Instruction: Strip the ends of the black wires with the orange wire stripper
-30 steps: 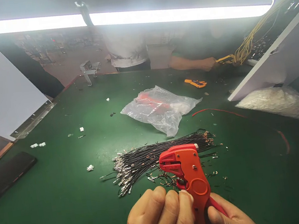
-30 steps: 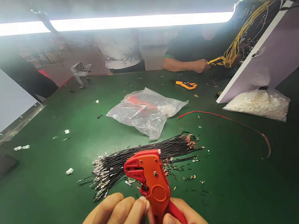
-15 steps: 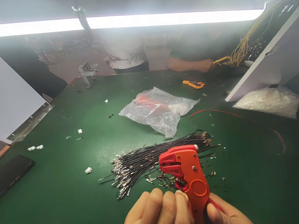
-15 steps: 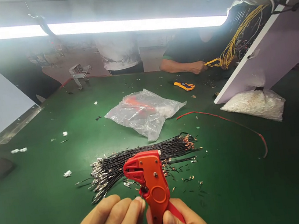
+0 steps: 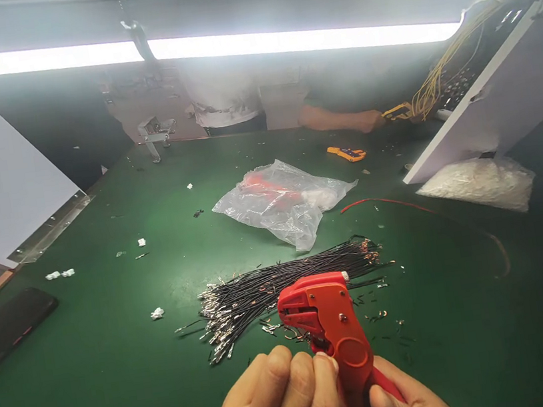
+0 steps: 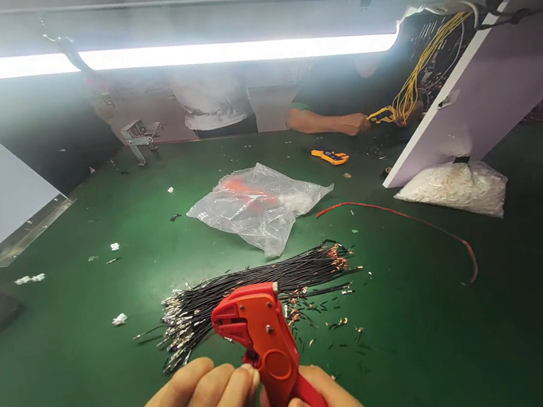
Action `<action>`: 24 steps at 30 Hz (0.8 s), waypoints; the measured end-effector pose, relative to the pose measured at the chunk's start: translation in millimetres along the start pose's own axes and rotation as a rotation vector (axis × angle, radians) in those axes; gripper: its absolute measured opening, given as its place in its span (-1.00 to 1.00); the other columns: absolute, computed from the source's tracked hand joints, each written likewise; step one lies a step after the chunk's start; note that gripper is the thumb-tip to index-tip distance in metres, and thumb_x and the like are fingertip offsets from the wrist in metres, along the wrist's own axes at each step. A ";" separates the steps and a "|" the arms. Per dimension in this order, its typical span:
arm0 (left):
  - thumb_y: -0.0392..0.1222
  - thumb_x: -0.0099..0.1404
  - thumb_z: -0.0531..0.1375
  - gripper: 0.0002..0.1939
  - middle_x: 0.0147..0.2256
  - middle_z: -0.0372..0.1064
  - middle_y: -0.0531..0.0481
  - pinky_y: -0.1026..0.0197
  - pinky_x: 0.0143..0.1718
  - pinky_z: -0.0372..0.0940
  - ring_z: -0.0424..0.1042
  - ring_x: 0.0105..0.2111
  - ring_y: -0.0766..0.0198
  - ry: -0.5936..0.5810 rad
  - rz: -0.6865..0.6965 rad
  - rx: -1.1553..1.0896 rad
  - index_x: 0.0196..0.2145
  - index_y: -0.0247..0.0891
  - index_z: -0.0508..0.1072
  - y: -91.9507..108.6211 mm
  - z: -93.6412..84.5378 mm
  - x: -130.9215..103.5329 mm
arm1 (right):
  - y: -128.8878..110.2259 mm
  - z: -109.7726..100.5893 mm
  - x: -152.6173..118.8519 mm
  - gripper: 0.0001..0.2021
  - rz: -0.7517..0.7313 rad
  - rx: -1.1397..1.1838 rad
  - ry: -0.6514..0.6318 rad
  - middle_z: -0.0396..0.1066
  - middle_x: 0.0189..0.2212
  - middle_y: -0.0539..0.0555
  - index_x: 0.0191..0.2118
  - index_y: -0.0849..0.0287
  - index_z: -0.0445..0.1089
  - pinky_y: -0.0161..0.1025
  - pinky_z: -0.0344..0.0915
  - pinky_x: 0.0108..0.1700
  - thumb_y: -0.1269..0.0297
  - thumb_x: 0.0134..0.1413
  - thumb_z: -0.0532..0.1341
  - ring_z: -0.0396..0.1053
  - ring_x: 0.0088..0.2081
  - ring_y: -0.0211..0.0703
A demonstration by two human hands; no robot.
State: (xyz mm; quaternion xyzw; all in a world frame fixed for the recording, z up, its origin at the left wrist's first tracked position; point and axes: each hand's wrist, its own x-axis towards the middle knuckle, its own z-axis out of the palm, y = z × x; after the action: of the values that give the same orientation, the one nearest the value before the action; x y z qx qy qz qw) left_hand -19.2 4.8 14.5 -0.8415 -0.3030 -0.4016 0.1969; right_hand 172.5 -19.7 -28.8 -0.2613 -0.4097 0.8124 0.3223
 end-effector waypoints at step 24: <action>-0.50 0.32 0.22 -0.93 -0.54 0.50 -0.06 0.21 -0.48 0.42 0.43 -0.53 0.26 0.027 -0.116 -0.137 -0.29 -0.44 0.48 2.1 5.9 -3.5 | 17.7 -2.7 0.1 -0.42 -0.017 0.149 0.182 0.21 -0.62 -0.14 -0.35 0.23 0.38 -0.38 0.02 -0.51 -0.30 0.04 0.33 0.11 -0.57 -0.39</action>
State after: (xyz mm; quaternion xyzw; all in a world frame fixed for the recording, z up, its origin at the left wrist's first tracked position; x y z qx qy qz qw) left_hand -16.2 5.4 8.1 -0.8285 -0.3202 -0.4435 0.1194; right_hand 168.8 -26.3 -45.0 -0.3059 -0.3192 0.8107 0.3837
